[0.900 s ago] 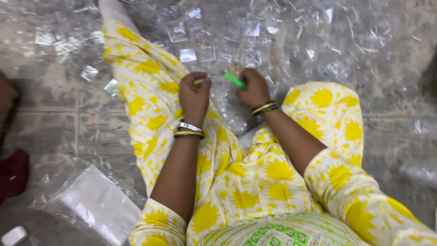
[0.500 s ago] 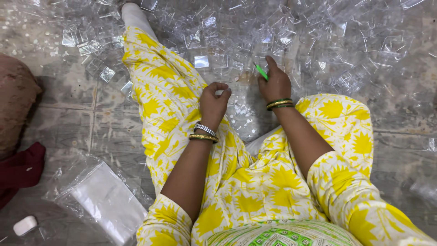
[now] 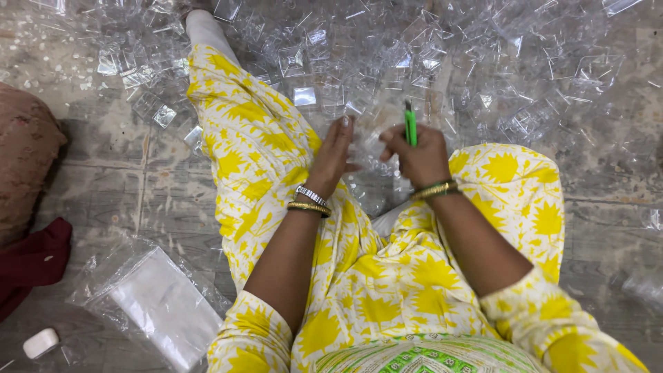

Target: The person sits on the floor among scattered clear plastic pouches and boxes, picks up individual plastic items, marks them with a green marker, and folds or presses clear plastic film over them, setting finished pieces aside.

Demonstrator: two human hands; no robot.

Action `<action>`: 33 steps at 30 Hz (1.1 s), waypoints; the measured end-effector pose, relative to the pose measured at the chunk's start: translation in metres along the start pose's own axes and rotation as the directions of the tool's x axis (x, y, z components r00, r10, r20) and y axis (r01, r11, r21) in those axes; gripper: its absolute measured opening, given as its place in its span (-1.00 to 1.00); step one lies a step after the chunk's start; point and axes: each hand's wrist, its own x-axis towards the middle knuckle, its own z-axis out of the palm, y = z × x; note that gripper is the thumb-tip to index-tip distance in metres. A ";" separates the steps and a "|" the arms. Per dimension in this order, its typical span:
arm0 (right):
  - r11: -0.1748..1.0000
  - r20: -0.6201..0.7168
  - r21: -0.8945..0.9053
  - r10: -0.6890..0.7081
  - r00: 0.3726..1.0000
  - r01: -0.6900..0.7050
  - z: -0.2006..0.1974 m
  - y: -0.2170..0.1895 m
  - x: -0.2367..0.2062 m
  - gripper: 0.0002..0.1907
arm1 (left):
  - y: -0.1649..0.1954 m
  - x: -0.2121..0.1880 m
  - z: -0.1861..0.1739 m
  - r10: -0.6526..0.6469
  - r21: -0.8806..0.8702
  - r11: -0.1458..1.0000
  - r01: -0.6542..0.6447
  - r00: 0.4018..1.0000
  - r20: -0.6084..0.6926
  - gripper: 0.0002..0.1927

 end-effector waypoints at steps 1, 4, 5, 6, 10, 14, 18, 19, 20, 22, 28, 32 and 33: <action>1.000 0.005 0.011 0.007 1.000 -0.008 0.001 -0.001 -0.014 -0.86 | 0.002 -0.007 0.002 -0.047 -0.097 0.994 0.056 0.994 0.098 -0.32; 0.999 0.033 0.033 -0.037 0.999 0.035 0.003 0.000 -0.037 -0.88 | 0.008 -0.023 0.006 -0.067 -0.162 0.982 0.101 0.977 0.203 -0.35; 0.995 0.057 0.048 -0.094 0.994 0.091 0.003 0.001 -0.039 -0.89 | 0.010 -0.024 0.006 -0.069 -0.186 0.977 0.105 0.979 0.192 -0.38; 0.987 0.080 0.064 -0.153 0.985 0.148 0.002 0.003 -0.037 -0.90 | 0.012 -0.024 0.004 -0.069 -0.209 0.972 0.107 0.981 0.180 -0.41; 0.975 0.102 0.029 -0.222 0.970 0.220 -0.009 0.014 -0.026 -0.90 | 0.008 -0.015 0.006 -0.103 -0.339 0.929 0.150 0.983 0.153 -0.44; 0.945 0.169 -0.006 -0.322 0.931 0.328 -0.017 0.027 -0.020 -0.91 | -0.010 -0.010 0.003 -0.095 -0.458 0.868 0.191 0.970 0.225 -0.42; 0.917 0.155 -0.102 -0.367 0.917 0.385 -0.016 0.034 -0.014 -0.91 | -0.023 -0.003 0.001 -0.120 -0.512 0.839 0.186 0.980 0.160 -0.51; 0.923 0.150 -0.089 -0.359 0.921 0.374 -0.015 0.035 -0.012 -0.91 | -0.025 -0.002 0.000 -0.143 -0.513 0.838 0.186 0.982 0.123 -0.53; 0.929 0.142 -0.076 -0.351 0.926 0.363 -0.013 0.036 -0.011 -0.91 | -0.027 -0.001 0.000 -0.141 -0.514 0.837 0.186 0.982 0.125 -0.56; 0.917 0.156 -0.083 -0.375 0.914 0.390 -0.010 0.036 -0.010 -0.90 | -0.029 0.002 -0.003 -0.139 -0.512 0.839 0.183 0.983 0.122 -0.58; 0.916 0.114 0.061 -0.402 0.909 0.397 -0.006 0.039 -0.009 -0.87 | -0.032 0.005 -0.004 -0.080 -0.579 0.800 0.161 0.983 0.163 -0.63; 0.954 0.077 0.164 -0.265 0.961 0.250 -0.008 0.041 0.003 -0.83 | -0.029 0.003 -0.001 -0.033 -0.555 0.824 0.112 0.988 0.151 -0.72; 0.963 0.110 0.140 -0.247 0.963 0.231 -0.010 0.042 0.005 -0.82 | -0.028 0.002 -0.001 -0.003 -0.533 0.842 0.083 0.989 0.149 -0.71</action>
